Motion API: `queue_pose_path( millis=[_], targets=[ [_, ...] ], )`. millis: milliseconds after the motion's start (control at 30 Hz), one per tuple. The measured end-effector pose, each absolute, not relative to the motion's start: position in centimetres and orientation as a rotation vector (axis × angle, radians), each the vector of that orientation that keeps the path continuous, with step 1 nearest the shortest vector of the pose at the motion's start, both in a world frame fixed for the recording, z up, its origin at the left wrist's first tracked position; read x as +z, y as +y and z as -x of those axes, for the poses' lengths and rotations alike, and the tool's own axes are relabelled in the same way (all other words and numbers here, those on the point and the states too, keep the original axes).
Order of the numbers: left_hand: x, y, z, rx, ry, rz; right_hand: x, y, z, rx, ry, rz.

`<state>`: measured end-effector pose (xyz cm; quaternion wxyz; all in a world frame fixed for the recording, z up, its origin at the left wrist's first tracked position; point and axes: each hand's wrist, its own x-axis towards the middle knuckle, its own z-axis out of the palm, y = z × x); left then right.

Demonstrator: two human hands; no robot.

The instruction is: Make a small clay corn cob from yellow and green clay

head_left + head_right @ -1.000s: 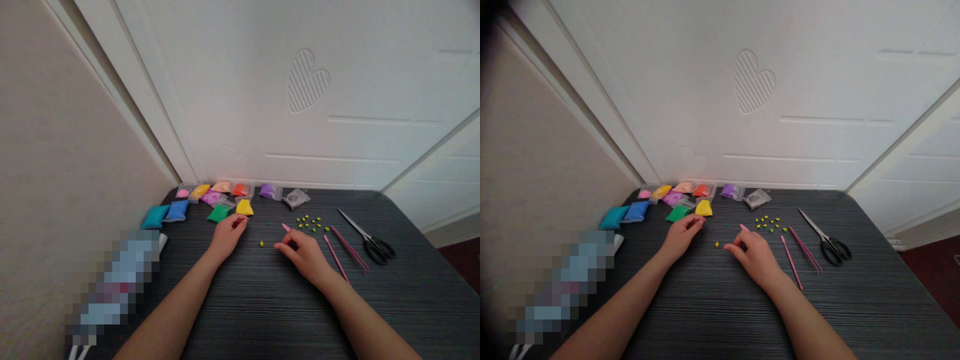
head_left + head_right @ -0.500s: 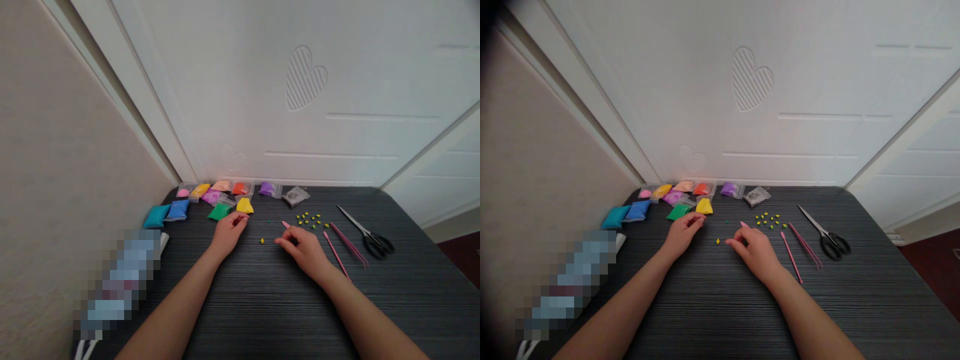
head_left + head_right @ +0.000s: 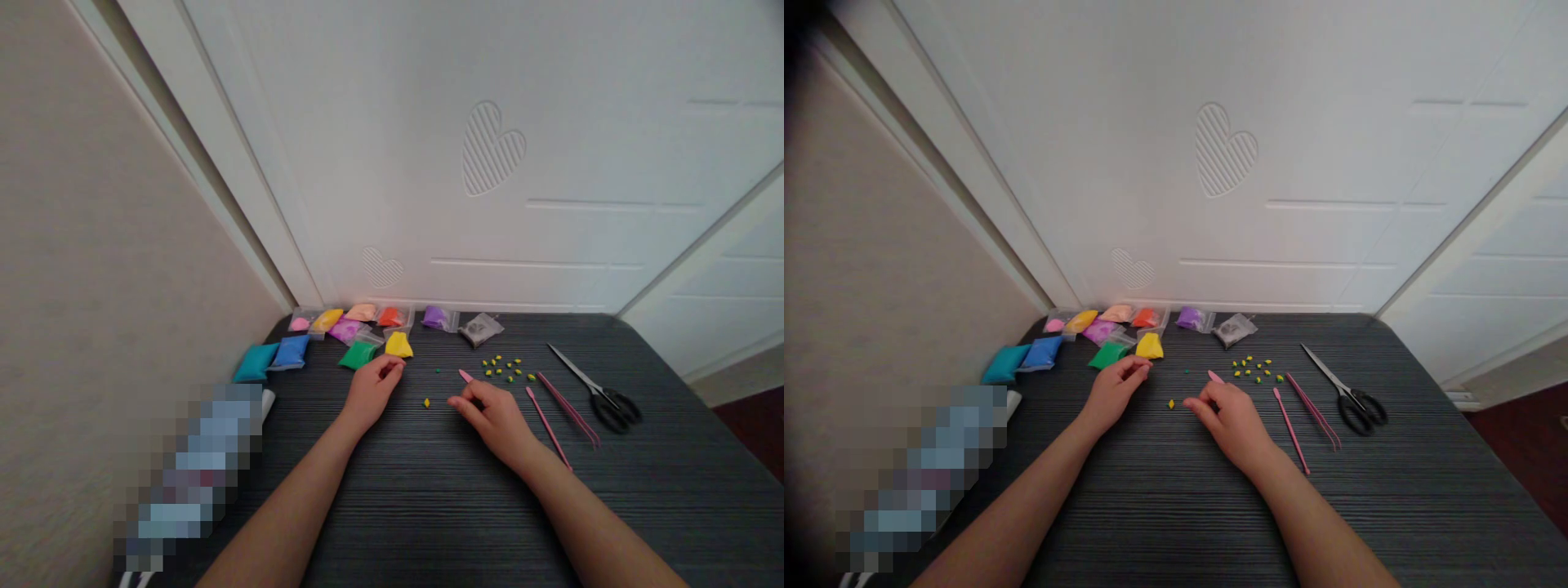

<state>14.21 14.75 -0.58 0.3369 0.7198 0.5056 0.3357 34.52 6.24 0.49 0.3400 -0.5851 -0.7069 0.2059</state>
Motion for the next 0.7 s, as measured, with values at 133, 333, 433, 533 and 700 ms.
queue_pose_path(
  millis=[133, 333, 433, 533, 700],
  targets=[
    [-0.71, 14.8, -14.21, 0.871, 1.325, -1.878, 0.56, 6.33, -34.6, 0.53, -1.811, 1.497],
    [-0.77, 14.82, -14.34, 0.874, 1.332, -1.852, 0.45, 6.54, -34.65, 0.537, -1.863, 1.47],
    [-0.78, 14.82, -14.33, 0.879, 1.329, -1.859, 0.4, 6.56, -34.68, 0.519, -1.871, 1.47],
    [-0.8, 14.81, -14.27, 0.884, 1.325, -1.874, 0.42, 6.56, -34.66, 0.499, -1.856, 1.501],
    [-0.82, 14.79, -14.24, 0.877, 1.315, -1.871, 0.41, 6.61, -34.71, 0.48, -1.865, 1.499]
  ],
)
